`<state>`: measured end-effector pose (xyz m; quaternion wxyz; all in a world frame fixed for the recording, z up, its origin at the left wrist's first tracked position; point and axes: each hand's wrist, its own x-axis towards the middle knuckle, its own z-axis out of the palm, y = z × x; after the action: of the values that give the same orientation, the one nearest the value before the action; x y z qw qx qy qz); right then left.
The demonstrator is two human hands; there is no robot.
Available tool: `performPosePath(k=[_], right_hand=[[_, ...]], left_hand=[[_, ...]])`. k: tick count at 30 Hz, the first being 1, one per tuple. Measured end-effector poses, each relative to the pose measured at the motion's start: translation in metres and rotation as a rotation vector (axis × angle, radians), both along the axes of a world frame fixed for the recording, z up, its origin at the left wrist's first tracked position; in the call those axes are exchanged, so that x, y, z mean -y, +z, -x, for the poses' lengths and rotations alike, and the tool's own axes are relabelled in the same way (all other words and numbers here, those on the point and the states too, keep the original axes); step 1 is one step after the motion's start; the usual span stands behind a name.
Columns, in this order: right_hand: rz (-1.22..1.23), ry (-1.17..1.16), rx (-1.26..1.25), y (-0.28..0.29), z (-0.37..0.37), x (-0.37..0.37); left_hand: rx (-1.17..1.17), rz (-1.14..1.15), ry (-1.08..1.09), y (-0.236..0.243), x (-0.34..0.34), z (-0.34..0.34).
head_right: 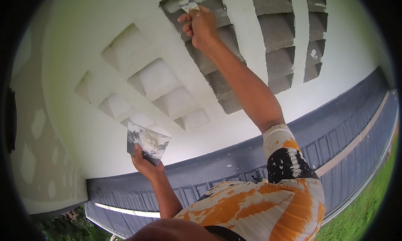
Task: The person applies white plaster to a ceiling with recessed square panels using a trowel and a smaller scraper. They repeatedly scoop plaster from the trowel and smooth it into the recessed areas, working methodically across the surface.
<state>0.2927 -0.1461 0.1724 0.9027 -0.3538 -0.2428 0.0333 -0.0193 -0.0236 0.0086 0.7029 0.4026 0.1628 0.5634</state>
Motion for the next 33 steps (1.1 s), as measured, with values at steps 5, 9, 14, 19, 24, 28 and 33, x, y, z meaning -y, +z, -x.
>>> performPosePath(k=[5,9,14,19,24,28,33], right_hand=[[-0.072,-0.033,-0.055,0.019,-0.045,-0.033],[-0.108,0.011,-0.067,0.024,-0.075,-0.048],[-0.27,0.053,-0.134,0.031,-0.088,-0.059],[-0.266,-0.051,0.127,0.019,-0.014,-0.041],[-0.212,-0.081,0.032,0.003,-0.015,-0.037],[-0.268,-0.042,-0.078,0.014,-0.065,-0.05],[-0.26,-0.033,-0.068,0.026,-0.087,-0.054]], left_hand=[[-0.052,0.031,0.084,-0.02,-0.005,0.017],[-0.07,0.052,0.127,-0.029,-0.01,0.029],[-0.088,0.056,0.134,-0.033,-0.014,0.03],[-0.088,0.091,0.138,-0.03,-0.011,0.029],[-0.107,0.091,0.09,-0.032,-0.014,0.028],[-0.12,0.08,0.104,-0.031,-0.013,0.029],[-0.127,0.062,0.098,-0.035,-0.018,0.031]])
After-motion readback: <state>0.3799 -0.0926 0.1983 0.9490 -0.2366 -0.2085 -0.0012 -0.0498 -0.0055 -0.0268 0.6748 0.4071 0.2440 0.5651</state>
